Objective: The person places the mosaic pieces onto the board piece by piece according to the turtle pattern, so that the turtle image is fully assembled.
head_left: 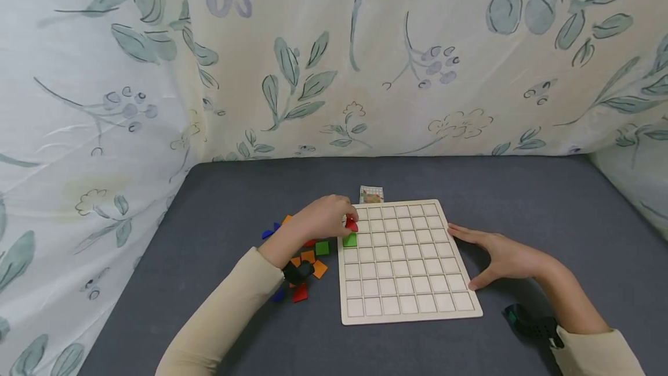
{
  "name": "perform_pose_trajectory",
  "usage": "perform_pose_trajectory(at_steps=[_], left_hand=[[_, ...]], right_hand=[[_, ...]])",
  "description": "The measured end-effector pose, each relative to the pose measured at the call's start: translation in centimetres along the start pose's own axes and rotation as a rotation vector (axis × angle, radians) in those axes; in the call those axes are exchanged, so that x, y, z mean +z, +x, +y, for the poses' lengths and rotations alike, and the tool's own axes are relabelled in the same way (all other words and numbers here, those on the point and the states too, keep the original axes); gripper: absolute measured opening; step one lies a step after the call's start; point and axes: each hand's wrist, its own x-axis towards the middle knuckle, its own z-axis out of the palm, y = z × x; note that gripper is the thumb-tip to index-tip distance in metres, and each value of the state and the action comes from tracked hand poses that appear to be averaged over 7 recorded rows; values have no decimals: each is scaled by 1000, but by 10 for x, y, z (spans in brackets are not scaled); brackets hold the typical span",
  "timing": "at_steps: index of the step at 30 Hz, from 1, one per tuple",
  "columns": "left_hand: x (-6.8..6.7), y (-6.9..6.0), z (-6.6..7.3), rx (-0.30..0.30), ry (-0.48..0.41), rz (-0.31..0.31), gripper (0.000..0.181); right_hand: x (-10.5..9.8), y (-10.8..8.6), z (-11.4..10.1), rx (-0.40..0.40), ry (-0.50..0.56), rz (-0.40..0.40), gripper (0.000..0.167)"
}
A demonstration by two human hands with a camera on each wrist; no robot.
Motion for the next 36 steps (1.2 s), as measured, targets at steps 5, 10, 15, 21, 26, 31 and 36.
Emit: perform_pose_trajectory(at_steps=[5, 10, 15, 21, 26, 31, 36], left_hand=[[4, 9, 0, 44, 14, 8, 24], [11, 18, 0, 74, 3, 12, 25], [18, 22, -2, 65, -8, 18, 24], [23, 24, -5, 74, -22, 42, 23], [24, 25, -7, 77, -22, 46, 24], [23, 25, -7, 78, -40, 36, 26], [23, 25, -8, 83, -45, 26, 27]], right_hand=[[1, 0, 1, -4, -4, 3, 110], [1, 1, 1, 1, 0, 7, 110], [3, 1, 0, -8, 8, 9, 110], [4, 1, 1, -8, 10, 12, 110], [4, -1, -1, 4, 15, 16, 110], [2, -1, -2, 8, 20, 15, 111], [1, -1, -2, 4, 16, 8, 110]])
